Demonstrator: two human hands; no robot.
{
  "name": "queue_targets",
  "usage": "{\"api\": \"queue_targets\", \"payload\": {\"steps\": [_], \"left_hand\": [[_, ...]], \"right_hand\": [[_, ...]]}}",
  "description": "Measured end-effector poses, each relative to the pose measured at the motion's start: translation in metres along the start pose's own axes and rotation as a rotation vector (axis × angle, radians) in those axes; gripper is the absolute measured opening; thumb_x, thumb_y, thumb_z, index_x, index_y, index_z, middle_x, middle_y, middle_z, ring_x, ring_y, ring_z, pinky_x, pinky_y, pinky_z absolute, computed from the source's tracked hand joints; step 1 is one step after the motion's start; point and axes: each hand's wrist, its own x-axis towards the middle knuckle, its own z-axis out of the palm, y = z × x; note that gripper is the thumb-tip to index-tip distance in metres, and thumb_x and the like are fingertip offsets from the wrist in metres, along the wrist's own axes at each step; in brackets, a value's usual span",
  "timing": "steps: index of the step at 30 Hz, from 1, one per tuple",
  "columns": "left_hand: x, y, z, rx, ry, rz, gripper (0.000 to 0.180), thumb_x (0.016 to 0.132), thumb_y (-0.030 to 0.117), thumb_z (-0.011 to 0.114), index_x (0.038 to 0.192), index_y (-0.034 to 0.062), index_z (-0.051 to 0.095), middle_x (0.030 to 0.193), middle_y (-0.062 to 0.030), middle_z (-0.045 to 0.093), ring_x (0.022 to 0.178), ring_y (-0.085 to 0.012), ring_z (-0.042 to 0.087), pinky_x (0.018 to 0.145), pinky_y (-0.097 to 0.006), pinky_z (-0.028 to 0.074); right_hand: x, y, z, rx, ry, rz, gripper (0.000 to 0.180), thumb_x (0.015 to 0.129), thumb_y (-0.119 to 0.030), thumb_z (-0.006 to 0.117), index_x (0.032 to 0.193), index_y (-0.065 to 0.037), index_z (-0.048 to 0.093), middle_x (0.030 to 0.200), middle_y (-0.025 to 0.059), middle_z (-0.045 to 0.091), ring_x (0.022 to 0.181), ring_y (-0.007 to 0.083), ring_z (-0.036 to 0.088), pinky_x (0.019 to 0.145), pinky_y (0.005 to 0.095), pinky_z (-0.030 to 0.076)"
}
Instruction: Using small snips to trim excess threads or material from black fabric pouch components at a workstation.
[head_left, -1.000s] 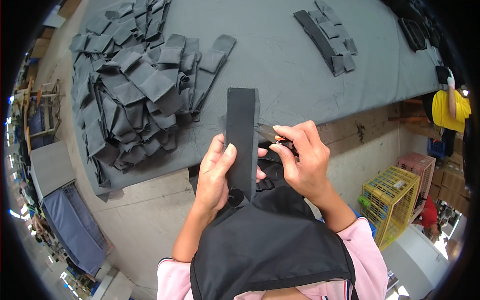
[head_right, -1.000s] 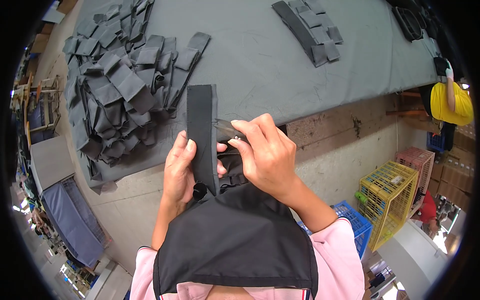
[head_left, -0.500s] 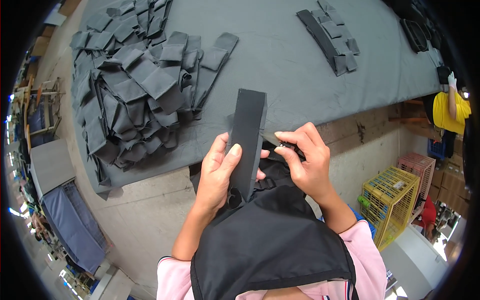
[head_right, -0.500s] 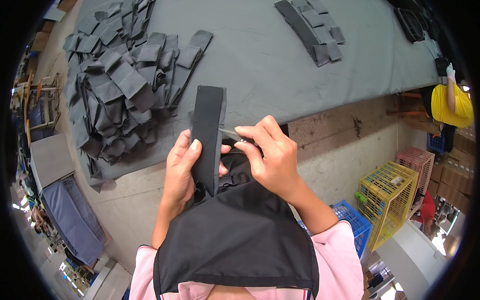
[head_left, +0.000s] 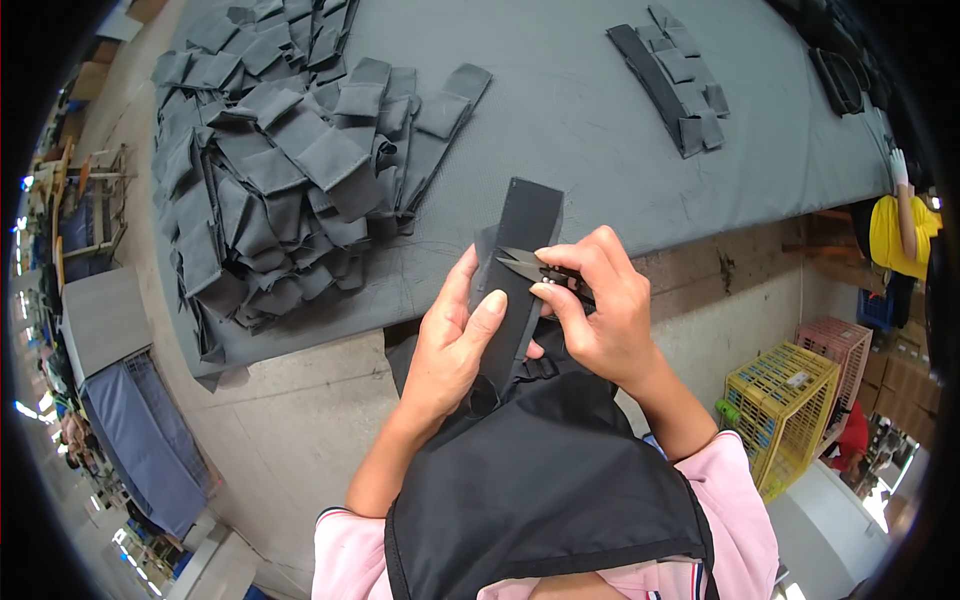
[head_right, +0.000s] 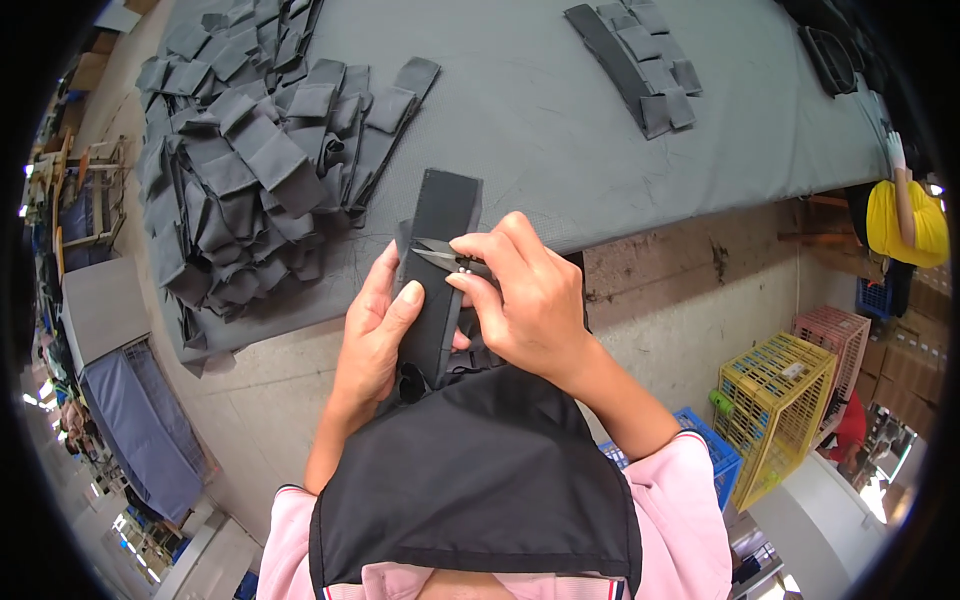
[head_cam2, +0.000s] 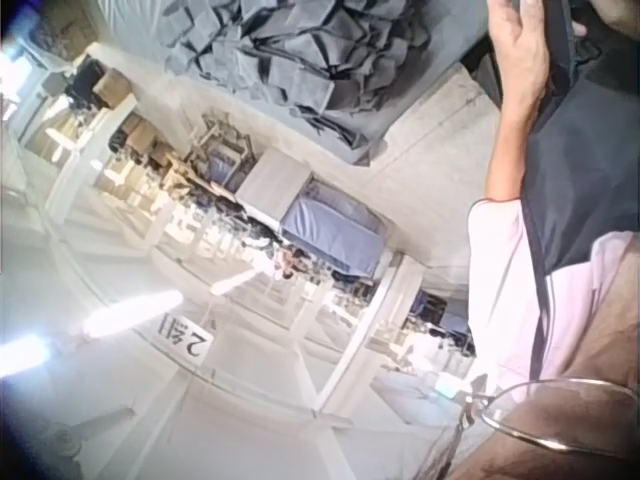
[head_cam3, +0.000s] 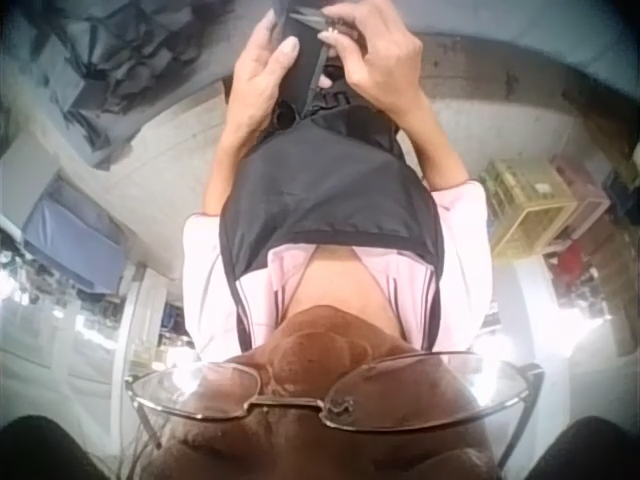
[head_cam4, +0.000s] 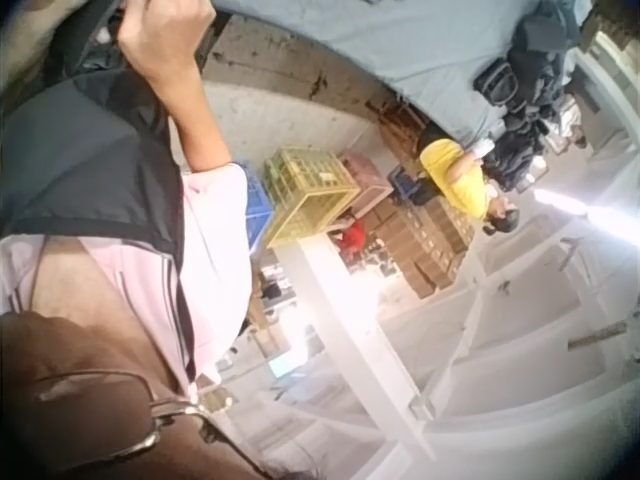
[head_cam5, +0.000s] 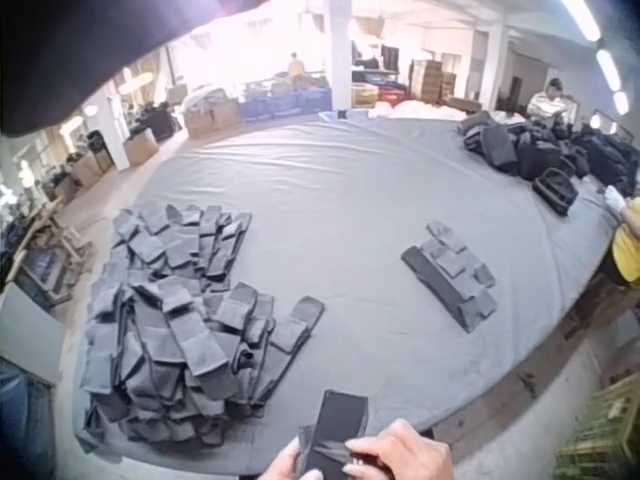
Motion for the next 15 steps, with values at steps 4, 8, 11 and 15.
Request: {"api": "queue_targets", "payload": {"steps": [4,8,11,15], "left_hand": [[0.002,-0.001,0.0,0.024,0.021,0.029,0.052,0.095,0.02,0.051,0.137,0.0009,0.026,0.107,-0.0174,0.059,0.074,-0.0227,0.067,0.065,-0.031,0.058],[0.002,0.001,-0.001,0.029,0.025,0.014,0.052,0.095,0.019,0.05,0.138,0.0029,0.025,0.107,-0.0167,0.059,0.074,-0.0232,0.067,0.064,-0.032,0.058],[0.003,0.004,-0.001,0.008,-0.023,-0.001,0.052,0.096,0.018,0.049,0.137,0.0,0.022,0.112,-0.0185,0.057,0.084,-0.0228,0.065,0.068,-0.033,0.058],[0.013,0.011,-0.012,-0.098,-0.045,-0.047,0.029,0.097,0.026,0.047,0.114,0.0045,0.037,0.091,-0.0164,0.062,0.071,-0.0263,0.067,0.06,-0.033,0.055]], "right_hand": [[0.002,0.002,0.004,0.008,0.005,-0.029,0.024,0.074,0.006,0.066,0.096,-0.003,0.061,0.077,0.0062,0.052,0.055,0.0132,0.062,0.045,0.0245,0.046],[0.0,0.001,0.008,-0.014,0.036,-0.029,0.022,0.073,0.003,0.067,0.093,-0.003,0.061,0.076,0.0059,0.052,0.053,0.0157,0.061,0.046,0.0267,0.045],[-0.003,0.002,0.009,-0.021,0.096,-0.03,0.021,0.072,0.0,0.068,0.092,-0.003,0.061,0.075,0.0066,0.052,0.053,0.0179,0.058,0.047,0.0287,0.044],[-0.011,0.006,-0.001,0.301,0.195,0.228,0.028,0.076,-0.002,0.069,0.101,-0.003,0.058,0.076,0.0036,0.047,0.067,0.0111,0.049,0.059,0.0235,0.042]]}}
